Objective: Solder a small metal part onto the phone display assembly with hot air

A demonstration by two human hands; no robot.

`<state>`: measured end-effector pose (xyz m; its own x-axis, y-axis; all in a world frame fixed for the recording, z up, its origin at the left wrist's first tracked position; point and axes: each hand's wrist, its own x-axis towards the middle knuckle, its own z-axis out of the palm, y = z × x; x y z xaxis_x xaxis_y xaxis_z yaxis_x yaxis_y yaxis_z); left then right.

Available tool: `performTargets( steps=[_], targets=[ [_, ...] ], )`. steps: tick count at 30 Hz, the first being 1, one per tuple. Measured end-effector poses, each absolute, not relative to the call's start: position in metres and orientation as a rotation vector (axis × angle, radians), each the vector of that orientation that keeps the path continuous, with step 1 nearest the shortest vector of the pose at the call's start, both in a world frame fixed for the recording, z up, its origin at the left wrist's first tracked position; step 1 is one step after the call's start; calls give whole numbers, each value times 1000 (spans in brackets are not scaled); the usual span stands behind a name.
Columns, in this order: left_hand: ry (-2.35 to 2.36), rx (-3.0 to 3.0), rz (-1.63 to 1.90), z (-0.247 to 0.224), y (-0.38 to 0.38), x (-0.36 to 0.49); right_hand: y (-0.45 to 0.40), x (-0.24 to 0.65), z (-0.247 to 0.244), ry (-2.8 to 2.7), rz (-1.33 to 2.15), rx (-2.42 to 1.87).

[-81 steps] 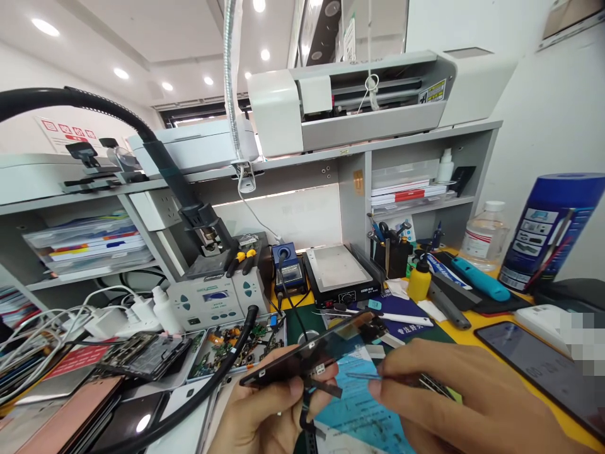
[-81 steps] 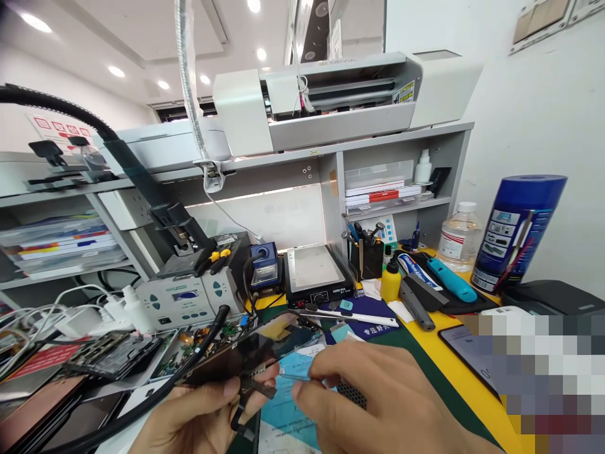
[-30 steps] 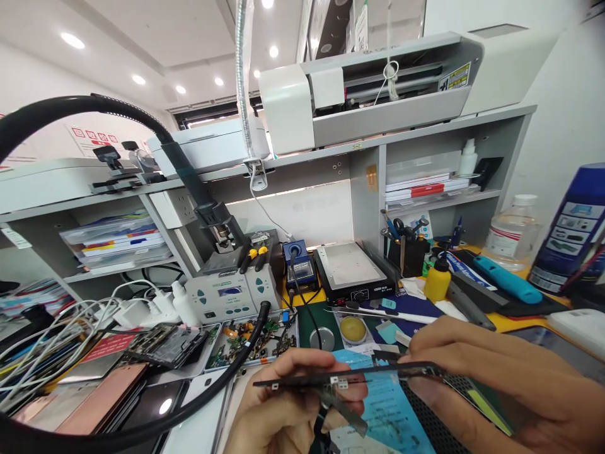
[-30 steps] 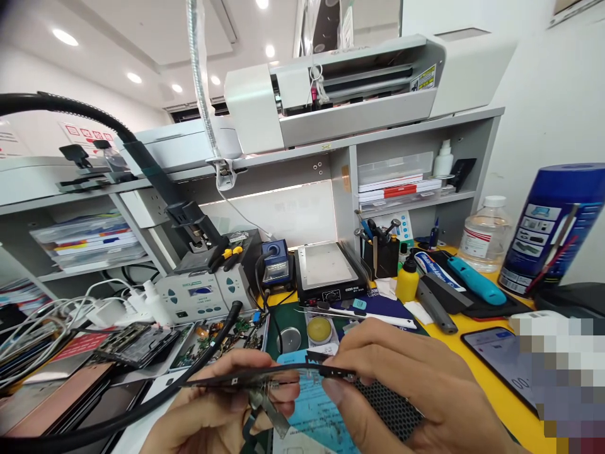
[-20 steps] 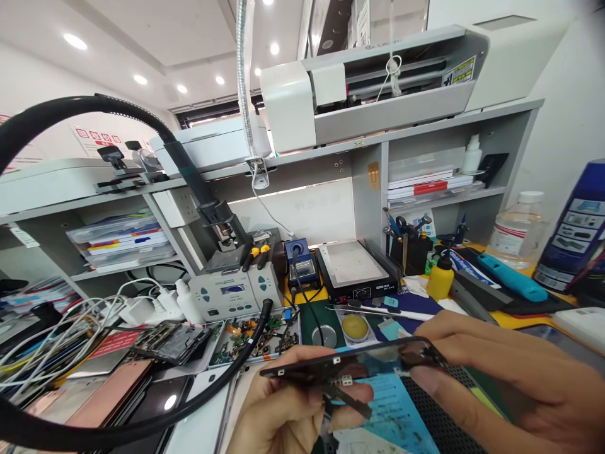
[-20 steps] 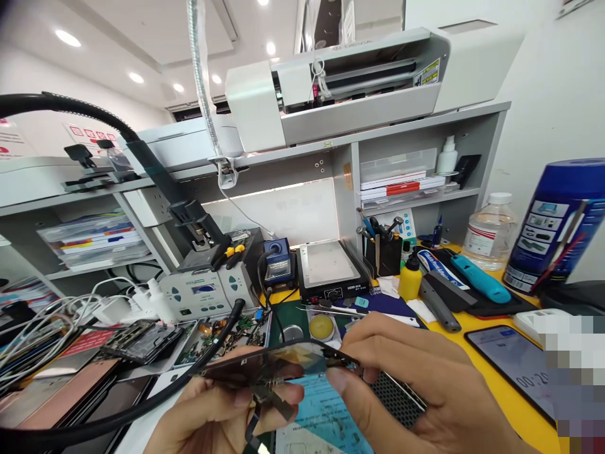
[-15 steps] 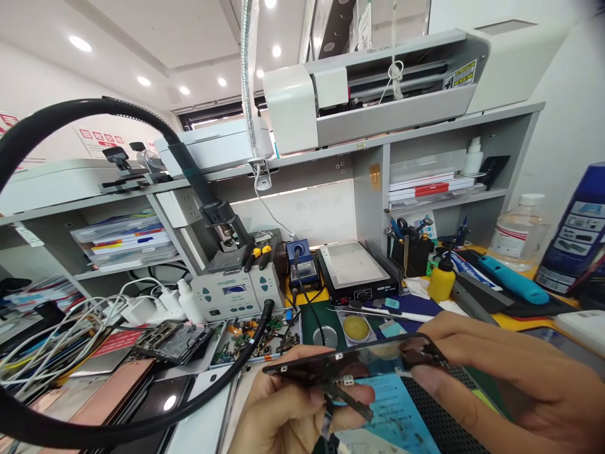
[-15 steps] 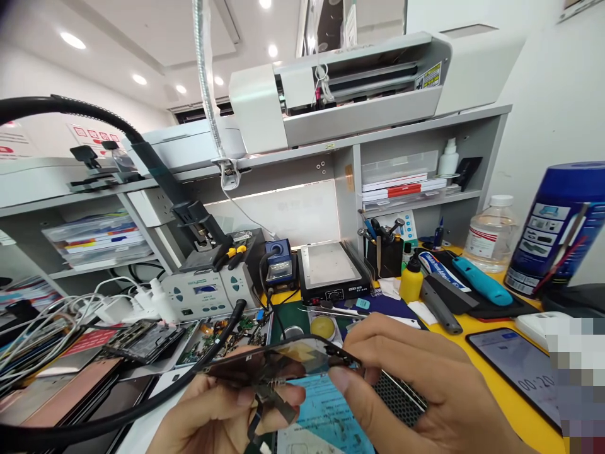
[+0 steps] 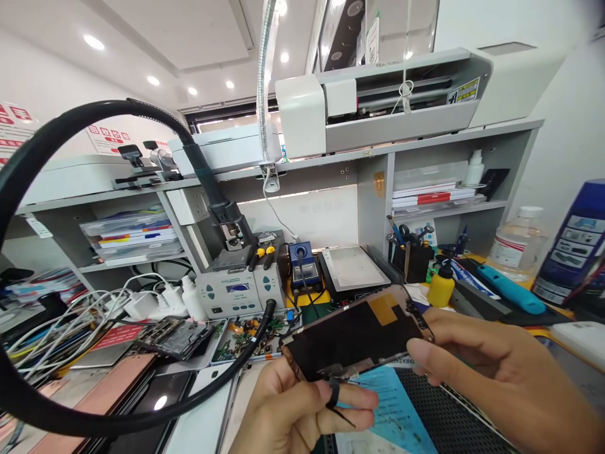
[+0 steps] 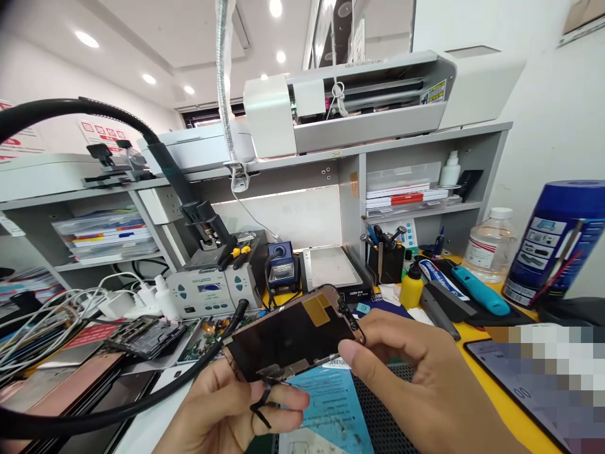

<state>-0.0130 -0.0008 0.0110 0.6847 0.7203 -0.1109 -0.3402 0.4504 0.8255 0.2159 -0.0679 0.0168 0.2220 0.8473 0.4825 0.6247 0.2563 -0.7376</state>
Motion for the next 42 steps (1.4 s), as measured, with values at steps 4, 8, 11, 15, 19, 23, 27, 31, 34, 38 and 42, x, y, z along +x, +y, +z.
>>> performTargets(
  steps=[4,8,11,15,19,23,27,31,34,38,42],
  targets=[
    [538,880,670,17,-2,-12,-64,220,17,-1467,671,-1421],
    [562,855,692,24,-4,-12,-58,224,12,-1366,879,-1381],
    [538,780,683,22,-3,-14,-54,223,9,-1285,979,-1362],
    [514,737,653,15,-1,-15,-53,220,11,-1219,1025,-1340],
    [581,760,732,14,0,-13,-52,225,17,-1211,957,-1456],
    [674,772,826,15,0,-11,-50,236,21,-1358,924,-1574],
    [724,751,835,14,3,-12,-50,236,22,-1488,1033,-1604],
    [810,757,887,11,8,-14,-52,230,26,-1562,1018,-1605],
    [879,757,947,11,11,-15,-54,230,26,-1567,1017,-1559],
    [912,749,969,13,11,-14,-55,233,24,-1536,996,-1508],
    [932,749,984,13,12,-12,-55,232,23,-1513,950,-1509]
  ],
)
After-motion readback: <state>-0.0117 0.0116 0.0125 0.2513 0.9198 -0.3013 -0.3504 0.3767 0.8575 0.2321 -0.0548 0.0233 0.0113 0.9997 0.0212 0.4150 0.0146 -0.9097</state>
